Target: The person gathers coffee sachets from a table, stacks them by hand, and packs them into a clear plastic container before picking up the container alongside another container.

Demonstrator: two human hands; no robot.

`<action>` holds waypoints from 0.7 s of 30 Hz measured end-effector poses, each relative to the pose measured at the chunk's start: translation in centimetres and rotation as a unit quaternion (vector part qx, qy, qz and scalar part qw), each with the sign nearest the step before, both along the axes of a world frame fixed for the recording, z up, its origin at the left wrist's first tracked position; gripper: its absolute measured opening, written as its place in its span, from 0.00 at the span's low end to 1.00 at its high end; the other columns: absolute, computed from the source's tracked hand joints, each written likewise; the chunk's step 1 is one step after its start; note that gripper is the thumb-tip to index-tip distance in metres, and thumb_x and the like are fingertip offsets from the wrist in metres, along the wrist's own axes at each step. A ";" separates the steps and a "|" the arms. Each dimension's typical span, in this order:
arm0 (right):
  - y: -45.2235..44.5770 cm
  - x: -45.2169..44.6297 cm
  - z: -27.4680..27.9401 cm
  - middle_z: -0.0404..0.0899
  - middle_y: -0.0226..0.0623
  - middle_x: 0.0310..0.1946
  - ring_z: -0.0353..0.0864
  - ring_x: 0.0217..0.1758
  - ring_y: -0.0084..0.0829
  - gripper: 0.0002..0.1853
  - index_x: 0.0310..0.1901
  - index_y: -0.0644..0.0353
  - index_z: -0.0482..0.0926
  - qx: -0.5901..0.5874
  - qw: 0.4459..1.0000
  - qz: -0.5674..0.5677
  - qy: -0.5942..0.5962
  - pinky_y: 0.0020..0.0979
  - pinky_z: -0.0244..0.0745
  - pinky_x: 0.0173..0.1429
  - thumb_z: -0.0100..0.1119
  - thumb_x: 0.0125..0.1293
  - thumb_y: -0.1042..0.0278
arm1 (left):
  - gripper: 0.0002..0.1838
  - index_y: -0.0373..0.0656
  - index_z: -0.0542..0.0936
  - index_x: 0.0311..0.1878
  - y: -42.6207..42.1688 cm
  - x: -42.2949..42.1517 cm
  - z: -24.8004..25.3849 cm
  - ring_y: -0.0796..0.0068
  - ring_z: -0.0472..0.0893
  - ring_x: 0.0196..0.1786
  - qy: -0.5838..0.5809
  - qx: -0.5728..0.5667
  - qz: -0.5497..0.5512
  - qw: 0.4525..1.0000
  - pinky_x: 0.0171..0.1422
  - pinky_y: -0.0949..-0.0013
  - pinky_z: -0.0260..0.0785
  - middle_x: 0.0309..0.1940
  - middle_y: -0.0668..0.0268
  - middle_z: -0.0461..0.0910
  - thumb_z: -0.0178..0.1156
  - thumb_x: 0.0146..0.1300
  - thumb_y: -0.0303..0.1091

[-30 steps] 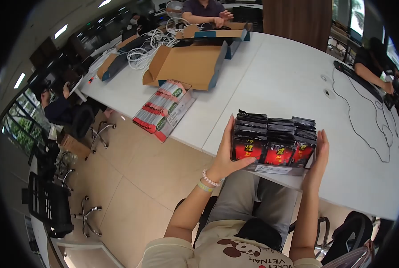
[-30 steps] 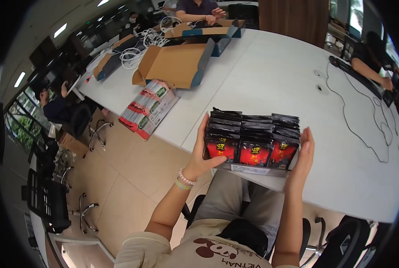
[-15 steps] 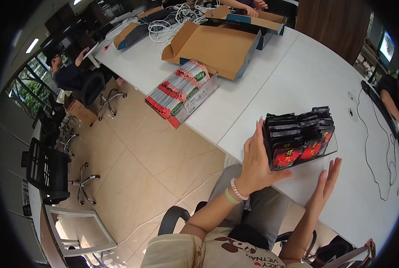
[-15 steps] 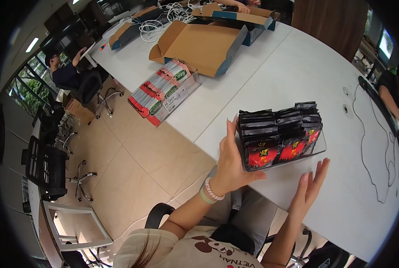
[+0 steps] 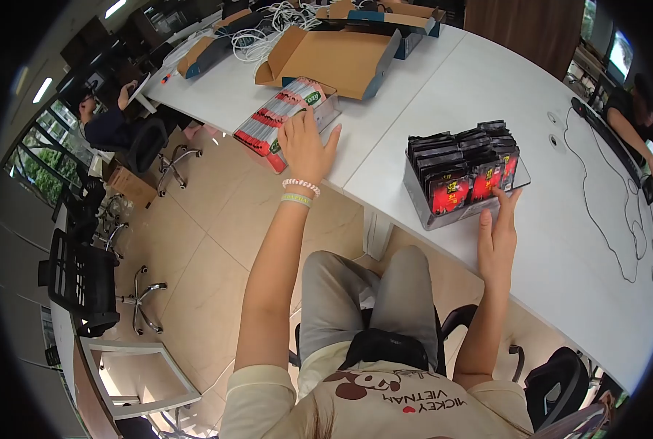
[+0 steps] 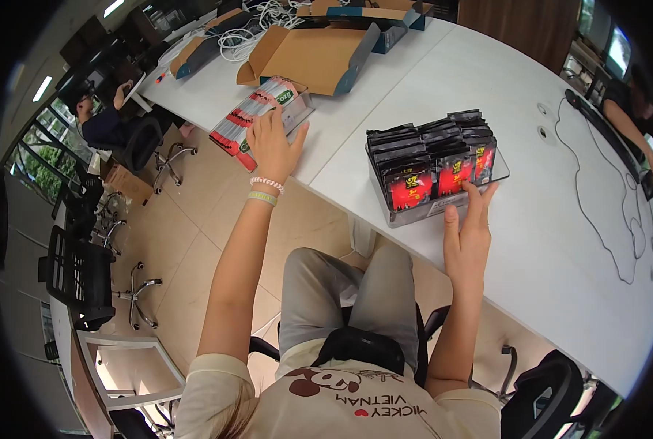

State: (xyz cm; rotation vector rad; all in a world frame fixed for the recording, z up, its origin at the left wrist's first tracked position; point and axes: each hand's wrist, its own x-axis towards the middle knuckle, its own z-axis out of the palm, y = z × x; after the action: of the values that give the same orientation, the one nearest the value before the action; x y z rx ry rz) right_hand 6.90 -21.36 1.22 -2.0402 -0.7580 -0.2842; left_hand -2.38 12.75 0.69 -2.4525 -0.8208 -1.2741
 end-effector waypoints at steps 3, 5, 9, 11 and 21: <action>-0.2 0.5 -0.2 0.50 0.69 0.69 0.56 0.72 0.58 0.27 0.63 0.59 0.65 0.008 1.000 -0.005 0.010 0.40 0.60 0.67 0.43 0.73 0.47 | 0.32 0.42 0.74 0.57 0.7 -0.5 0.5 0.63 0.71 0.53 -0.003 -0.031 -0.004 0.999 0.62 0.55 0.51 0.49 0.62 0.75 0.60 0.58 0.57; -0.4 0.9 -0.2 0.51 0.69 0.69 0.58 0.71 0.58 0.28 0.63 0.60 0.65 0.006 1.000 -0.005 0.015 0.39 0.61 0.67 0.43 0.73 0.46 | 0.25 0.45 0.79 0.50 1.1 -1.2 0.5 0.65 0.71 0.49 -0.018 -0.004 0.014 1.000 0.60 0.56 0.51 0.43 0.65 0.77 0.60 0.59 0.55; -0.1 1.1 -0.6 0.54 0.66 0.69 0.61 0.71 0.54 0.29 0.62 0.63 0.65 0.043 0.997 -0.007 0.058 0.38 0.61 0.66 0.43 0.73 0.45 | 0.19 0.44 0.81 0.39 4.3 -4.0 1.1 0.65 0.72 0.47 -0.044 -0.071 -0.054 0.995 0.59 0.58 0.51 0.37 0.66 0.78 0.59 0.61 0.52; 0.6 1.3 -0.7 0.55 0.65 0.69 0.62 0.71 0.51 0.28 0.61 0.63 0.66 0.062 0.997 -0.020 0.050 0.35 0.62 0.66 0.44 0.73 0.45 | 0.16 0.44 0.80 0.30 7.1 -6.0 0.4 0.64 0.71 0.44 -0.025 -0.129 -0.143 0.981 0.58 0.58 0.53 0.33 0.68 0.77 0.60 0.60 0.48; 2.8 3.2 -1.7 0.52 0.52 0.72 0.58 0.73 0.38 0.19 0.59 0.62 0.67 0.228 0.956 -0.013 0.182 0.31 0.56 0.70 0.49 0.67 0.77 | 0.35 0.37 0.45 0.75 12.7 -6.2 -3.4 0.62 0.45 0.77 -0.484 -0.431 -0.327 0.688 0.78 0.62 0.36 0.75 0.56 0.45 0.41 0.74 0.47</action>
State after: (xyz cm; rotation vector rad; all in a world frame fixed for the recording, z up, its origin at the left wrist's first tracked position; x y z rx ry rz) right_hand 10.09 -18.60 -0.50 -1.6001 -0.3899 -0.0800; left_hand -8.54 25.46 -2.70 -2.6765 -0.8790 -3.2716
